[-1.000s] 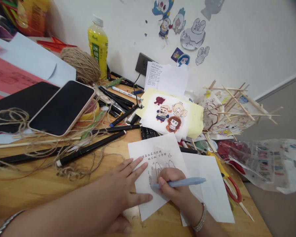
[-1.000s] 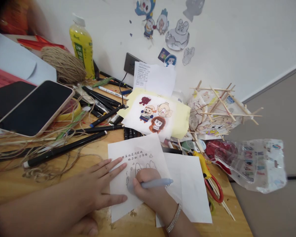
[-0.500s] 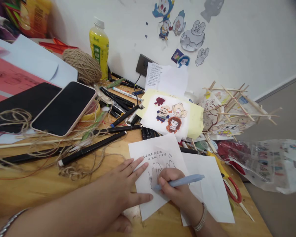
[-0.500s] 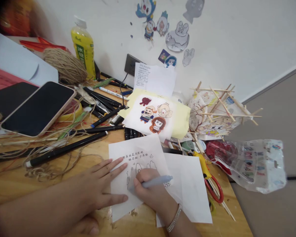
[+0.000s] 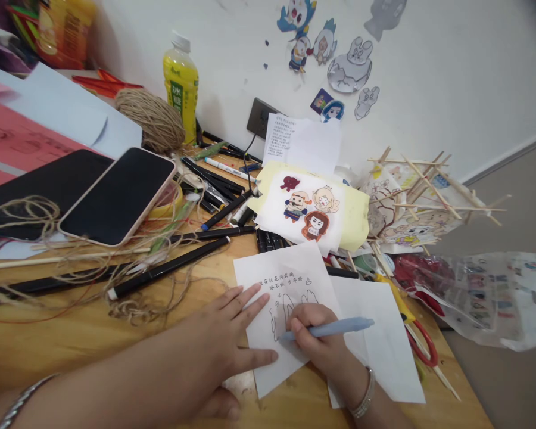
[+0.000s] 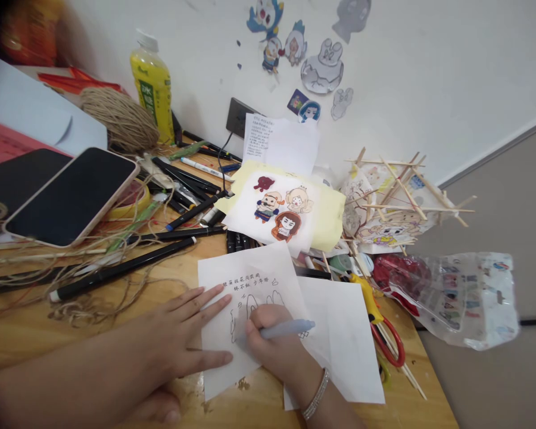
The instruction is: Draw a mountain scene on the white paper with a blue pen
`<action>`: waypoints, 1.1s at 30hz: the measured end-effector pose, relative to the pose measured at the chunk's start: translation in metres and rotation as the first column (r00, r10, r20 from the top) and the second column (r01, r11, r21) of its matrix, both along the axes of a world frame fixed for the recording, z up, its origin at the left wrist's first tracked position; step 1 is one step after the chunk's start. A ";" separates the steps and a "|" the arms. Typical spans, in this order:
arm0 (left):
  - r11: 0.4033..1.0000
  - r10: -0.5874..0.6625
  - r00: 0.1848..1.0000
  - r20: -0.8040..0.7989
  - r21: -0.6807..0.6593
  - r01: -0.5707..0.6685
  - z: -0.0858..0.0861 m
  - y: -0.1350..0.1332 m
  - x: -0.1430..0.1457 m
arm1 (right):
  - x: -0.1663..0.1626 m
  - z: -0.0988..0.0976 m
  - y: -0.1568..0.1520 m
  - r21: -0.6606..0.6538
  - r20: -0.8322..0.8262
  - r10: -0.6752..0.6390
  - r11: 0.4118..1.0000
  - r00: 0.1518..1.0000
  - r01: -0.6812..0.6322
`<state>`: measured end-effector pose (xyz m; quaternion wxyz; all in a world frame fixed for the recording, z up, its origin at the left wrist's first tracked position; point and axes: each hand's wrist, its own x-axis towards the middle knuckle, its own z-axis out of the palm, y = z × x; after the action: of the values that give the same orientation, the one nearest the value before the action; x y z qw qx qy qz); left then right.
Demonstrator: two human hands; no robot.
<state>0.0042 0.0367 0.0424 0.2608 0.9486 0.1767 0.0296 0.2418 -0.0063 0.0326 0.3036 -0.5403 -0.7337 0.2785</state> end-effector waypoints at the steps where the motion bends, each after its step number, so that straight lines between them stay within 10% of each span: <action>1: 1.000 0.003 1.000 0.010 0.000 -0.003 -0.006 0.000 0.000 | 0.000 0.000 0.000 0.000 -0.008 -0.012 1.000 1.000 0.012; 12: 0.989 -0.029 0.973 0.228 0.148 -0.005 -0.065 -0.002 -0.004 | -0.002 0.001 0.000 0.012 -0.006 -0.021 1.000 1.000 0.021; 23: 1.000 0.014 1.000 -0.004 -0.008 -0.014 0.014 -0.001 -0.004 | 0.000 -0.001 0.000 0.091 0.110 -0.122 0.990 0.986 0.112; 33: 1.000 0.004 0.999 -0.047 -0.013 -0.005 0.019 0.001 -0.001 | -0.001 0.001 0.002 0.082 0.122 -0.096 0.993 0.988 0.086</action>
<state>0.0037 0.0375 0.0611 0.2627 0.9470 0.1850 0.0069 0.2412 -0.0045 0.0332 0.2897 -0.5776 -0.7362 0.2013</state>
